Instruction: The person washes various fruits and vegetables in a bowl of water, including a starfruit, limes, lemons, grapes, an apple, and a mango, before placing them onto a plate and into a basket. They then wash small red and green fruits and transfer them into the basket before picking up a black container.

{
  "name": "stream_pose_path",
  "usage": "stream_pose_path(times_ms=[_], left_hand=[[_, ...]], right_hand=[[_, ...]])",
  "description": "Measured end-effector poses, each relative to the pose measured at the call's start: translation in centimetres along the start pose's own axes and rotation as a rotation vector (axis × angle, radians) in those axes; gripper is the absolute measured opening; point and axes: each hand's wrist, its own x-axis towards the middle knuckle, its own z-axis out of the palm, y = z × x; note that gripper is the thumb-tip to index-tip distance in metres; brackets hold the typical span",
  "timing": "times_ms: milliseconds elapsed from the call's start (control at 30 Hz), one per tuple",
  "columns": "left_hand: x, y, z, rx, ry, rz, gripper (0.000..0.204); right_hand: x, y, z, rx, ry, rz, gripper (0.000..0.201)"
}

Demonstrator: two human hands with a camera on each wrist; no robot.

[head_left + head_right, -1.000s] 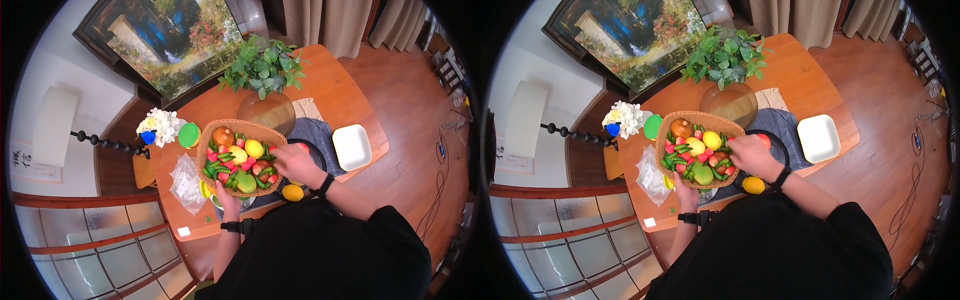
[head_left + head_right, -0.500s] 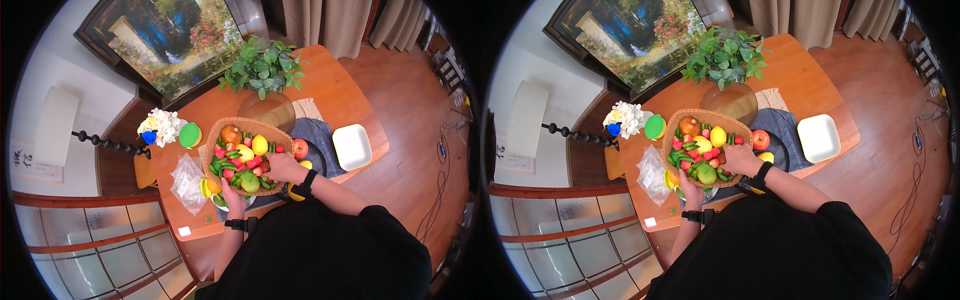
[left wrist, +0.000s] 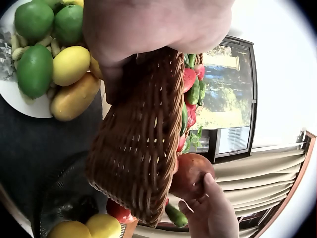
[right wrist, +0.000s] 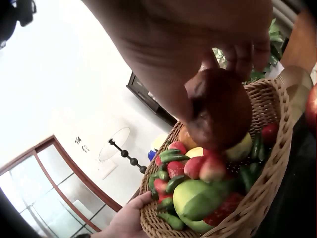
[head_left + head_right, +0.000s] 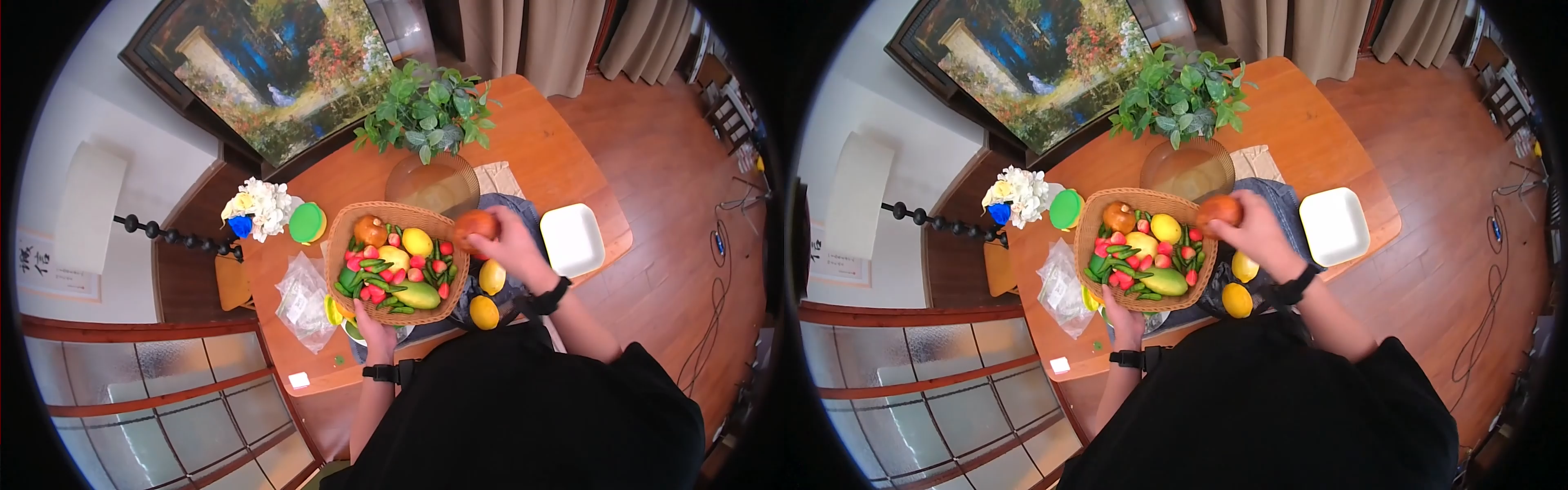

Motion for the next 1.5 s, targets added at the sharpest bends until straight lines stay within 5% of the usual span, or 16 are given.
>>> stream_pose_path(times_ms=[67, 100, 200, 333, 467, 567, 600, 667, 767, 933, 1233, 1367, 1400, 1500], left_hand=[[0.1, 0.1, -0.6, -0.007, 0.001, 0.007, 0.057], [0.2, 0.3, -0.9, -0.009, -0.002, 0.013, 0.057], [0.3, 0.7, -1.3, -0.038, 0.018, -0.027, 0.057], [0.3, 1.0, -0.8, -0.013, -0.01, 0.003, 0.057], [0.1, 1.0, -0.3, -0.021, -0.027, 0.003, 0.056], [0.1, 1.1, -0.3, -0.008, -0.031, 0.01, 0.056], [0.0, 1.1, -0.2, -0.002, -0.021, 0.008, 0.056], [0.1, 0.9, -0.4, 0.008, -0.022, 0.011, 0.056], [0.4, 0.4, -0.5, 0.002, -0.018, -0.006, 0.055], [0.1, 0.3, -0.4, -0.013, -0.035, -0.013, 0.054], [0.3, 0.1, -1.2, 0.022, -0.086, -0.016, 0.058], [-0.4, 0.5, -0.3, 0.0, -0.063, -0.028, 0.056], [-0.3, 0.5, -0.3, -0.013, -0.039, -0.03, 0.054], [0.3, 0.3, -1.0, -0.032, -0.054, -0.014, 0.054]], right_hand=[[-0.9, 2.4, -2.8, -0.292, -0.005, 0.053, 0.055], [-1.3, 2.9, -3.9, -0.36, -0.145, 0.221, 0.056], [-2.8, 7.1, -3.7, -0.405, -0.296, 0.281, 0.057], [-4.3, 7.0, -1.6, -0.344, -0.207, 0.228, 0.055], [-4.5, 4.9, -0.2, -0.597, -0.006, 0.022, 0.045], [-3.2, 0.7, 0.2, -0.331, 0.14, -0.202, 0.023], [-2.7, -0.6, 0.8, -0.331, 0.139, -0.203, 0.023], [-1.9, -2.8, 2.4, -0.315, 0.025, -0.611, 0.028], [-0.9, -3.4, 6.3, -0.601, -0.082, -0.698, 0.044], [0.9, -2.9, 8.8, -0.711, -0.229, -0.601, 0.049], [1.4, -1.9, 7.8, -0.494, -0.346, -0.414, 0.051], [-0.1, -2.3, 3.2, -0.093, -0.034, -0.365, 0.047], [-0.7, -3.2, 0.9, -0.005, -0.06, -0.189, 0.046], [-2.7, 1.8, -2.0, -0.25, -0.013, -0.038, 0.049]])
